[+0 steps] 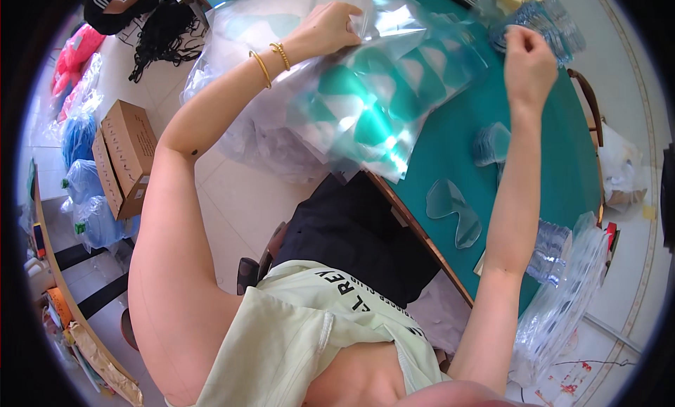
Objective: Wiping plastic lenses and placing them into protective plastic bags.
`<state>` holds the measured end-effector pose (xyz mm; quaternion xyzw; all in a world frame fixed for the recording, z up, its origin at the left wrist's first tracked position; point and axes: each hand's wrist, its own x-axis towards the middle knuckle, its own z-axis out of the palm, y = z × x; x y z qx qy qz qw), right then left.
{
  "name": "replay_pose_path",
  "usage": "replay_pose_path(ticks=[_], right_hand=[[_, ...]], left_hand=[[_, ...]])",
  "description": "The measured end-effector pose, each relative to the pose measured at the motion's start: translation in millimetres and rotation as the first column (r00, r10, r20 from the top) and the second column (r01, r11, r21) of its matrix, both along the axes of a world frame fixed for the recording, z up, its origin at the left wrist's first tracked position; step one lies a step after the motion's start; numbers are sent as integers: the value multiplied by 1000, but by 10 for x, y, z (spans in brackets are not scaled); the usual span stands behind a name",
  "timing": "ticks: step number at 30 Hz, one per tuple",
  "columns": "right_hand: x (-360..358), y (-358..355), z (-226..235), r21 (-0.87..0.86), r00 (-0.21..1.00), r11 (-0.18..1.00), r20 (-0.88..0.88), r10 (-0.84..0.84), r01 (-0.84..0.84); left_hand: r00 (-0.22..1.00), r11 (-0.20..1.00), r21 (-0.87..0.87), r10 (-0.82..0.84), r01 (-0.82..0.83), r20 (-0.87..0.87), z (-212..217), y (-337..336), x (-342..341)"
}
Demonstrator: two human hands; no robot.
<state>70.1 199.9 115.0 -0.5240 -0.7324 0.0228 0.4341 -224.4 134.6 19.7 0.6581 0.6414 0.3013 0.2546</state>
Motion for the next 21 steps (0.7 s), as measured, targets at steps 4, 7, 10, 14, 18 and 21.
replay_pose_path(ticks=[4, 7, 10, 14, 18, 21], right_hand=[[289, -265, 257, 300, 999, 953, 5, -45, 42], [410, -528, 289, 610, 939, 774, 339, -58, -172], [268, -1114, 239, 626, 810, 668, 583, -58, -402], [291, -1720, 154, 413, 901, 858, 418, 120, -305], [1155, -1873, -351, 346, 947, 935, -269, 177, -77], [1563, -2230, -702, 9, 728, 979, -667, 157, -203]], left_hand=[[912, 671, 710, 124, 213, -391, -39, 110, -39], [499, 923, 262, -374, 282, 782, 674, -368, 688], [-192, 838, 191, -105, 511, 976, 776, -628, 1125], [-112, 948, -42, 81, 315, 990, 669, -954, 1434], [-631, 475, 770, -453, 427, 629, -72, -611, 1918], [228, 821, 74, -243, 567, 943, 287, -1209, 1651]])
